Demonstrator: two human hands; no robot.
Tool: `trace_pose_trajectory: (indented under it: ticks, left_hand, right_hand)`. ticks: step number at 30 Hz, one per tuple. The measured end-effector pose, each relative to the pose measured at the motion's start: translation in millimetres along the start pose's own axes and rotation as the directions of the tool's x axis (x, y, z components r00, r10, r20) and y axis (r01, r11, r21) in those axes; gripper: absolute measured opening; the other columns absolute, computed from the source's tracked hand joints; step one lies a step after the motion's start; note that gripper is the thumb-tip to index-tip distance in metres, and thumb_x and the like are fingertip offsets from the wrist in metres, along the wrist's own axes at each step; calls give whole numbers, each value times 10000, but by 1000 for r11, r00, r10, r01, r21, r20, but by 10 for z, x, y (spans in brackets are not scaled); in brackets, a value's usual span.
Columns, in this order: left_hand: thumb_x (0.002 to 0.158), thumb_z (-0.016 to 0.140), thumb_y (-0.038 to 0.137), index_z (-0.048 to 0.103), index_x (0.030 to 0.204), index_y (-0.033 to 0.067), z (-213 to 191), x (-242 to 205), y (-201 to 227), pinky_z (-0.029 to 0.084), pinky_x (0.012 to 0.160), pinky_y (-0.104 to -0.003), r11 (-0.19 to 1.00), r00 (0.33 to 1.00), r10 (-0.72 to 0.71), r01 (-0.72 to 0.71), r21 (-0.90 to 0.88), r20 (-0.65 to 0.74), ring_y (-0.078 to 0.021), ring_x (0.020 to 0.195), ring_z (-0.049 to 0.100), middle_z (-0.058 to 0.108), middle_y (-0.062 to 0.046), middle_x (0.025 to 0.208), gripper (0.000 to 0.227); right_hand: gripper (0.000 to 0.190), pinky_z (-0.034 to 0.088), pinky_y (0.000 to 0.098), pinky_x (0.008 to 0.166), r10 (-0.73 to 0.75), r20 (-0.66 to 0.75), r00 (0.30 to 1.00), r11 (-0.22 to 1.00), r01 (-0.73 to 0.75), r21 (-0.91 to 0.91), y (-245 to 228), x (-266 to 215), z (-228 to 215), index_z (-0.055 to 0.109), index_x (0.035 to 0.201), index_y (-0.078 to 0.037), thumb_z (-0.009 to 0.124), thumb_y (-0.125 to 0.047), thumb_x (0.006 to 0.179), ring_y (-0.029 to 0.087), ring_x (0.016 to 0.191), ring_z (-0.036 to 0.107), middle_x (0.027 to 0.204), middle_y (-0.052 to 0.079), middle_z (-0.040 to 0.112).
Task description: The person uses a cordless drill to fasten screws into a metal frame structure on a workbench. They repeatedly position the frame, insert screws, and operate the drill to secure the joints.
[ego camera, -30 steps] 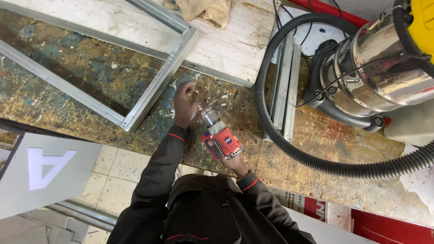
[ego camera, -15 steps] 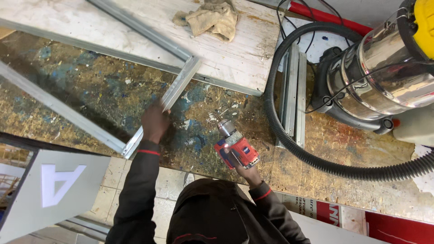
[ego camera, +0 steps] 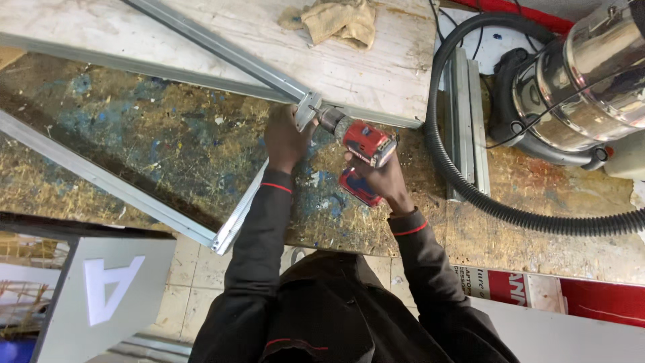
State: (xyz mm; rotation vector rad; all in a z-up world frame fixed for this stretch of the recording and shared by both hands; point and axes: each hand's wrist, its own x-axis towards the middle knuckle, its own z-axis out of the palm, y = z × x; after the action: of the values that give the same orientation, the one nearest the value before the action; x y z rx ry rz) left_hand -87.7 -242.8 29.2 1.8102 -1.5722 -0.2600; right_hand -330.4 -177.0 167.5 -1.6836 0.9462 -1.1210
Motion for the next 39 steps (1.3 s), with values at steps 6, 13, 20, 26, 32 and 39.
trace_pose_trajectory:
  ticks: [6, 13, 20, 26, 32, 39]
  left_hand:
    - [969, 764, 751, 710, 1220, 158, 270, 359, -113, 621, 933, -608, 930, 944, -299, 321, -181, 137, -405, 1100, 808, 783, -99, 1081, 646]
    - [1127, 664, 609, 737, 1260, 43, 53, 326, -15, 663, 766, -595, 932, 961, -147, 214, -291, 236, -435, 994, 832, 795, -193, 1027, 586]
    - [1145, 618, 633, 679, 1358, 3, 4, 377, -14, 653, 822, -659, 899, 933, -114, 243, -365, 340, -464, 1082, 807, 771, -251, 1141, 669]
    - [1152, 649, 575, 693, 1346, -2, 239, 472, -171, 643, 858, -680, 902, 931, -111, 241, -359, 347, -474, 1108, 801, 767, -232, 1123, 611]
    - [1157, 649, 523, 714, 1275, -36, 333, 499, -235, 634, 775, -672, 876, 946, -49, 194, -441, 319, -467, 1010, 806, 760, -231, 1024, 575]
    - [1130, 715, 438, 715, 1207, -10, 597, 565, -393, 616, 742, -597, 907, 960, -47, 157, -392, 276, -401, 908, 811, 721, -188, 923, 455]
  right_hand:
    - [207, 558, 293, 492, 215, -32, 976, 973, -217, -80, -27, 448, 13, 734, 883, 10, 869, -130, 955, 160, 456, 685, 642, 130, 734]
    - [301, 561, 295, 483, 293, 12, 956, 937, -285, -202, 357, 751, -23, 783, 817, -14, 887, -242, 985, 186, 463, 703, 624, 142, 733]
    - [367, 551, 300, 519, 368, 41, 929, 891, -340, -302, 177, 880, 57, 812, 752, -49, 876, -333, 976, 192, 454, 682, 530, 112, 684]
    - [336, 538, 296, 538, 360, 51, 932, 886, -324, -332, 221, 905, -15, 784, 757, -28, 872, -263, 980, 189, 446, 656, 521, 112, 656]
    - [386, 575, 320, 467, 408, 89, 908, 871, -359, -335, 104, 983, -28, 780, 778, -39, 901, -341, 988, 207, 478, 731, 597, 135, 734]
    - [384, 552, 308, 409, 545, 232, 806, 799, -414, -436, 232, 1561, -175, 707, 839, -13, 860, -339, 970, 199, 496, 694, 630, 141, 696]
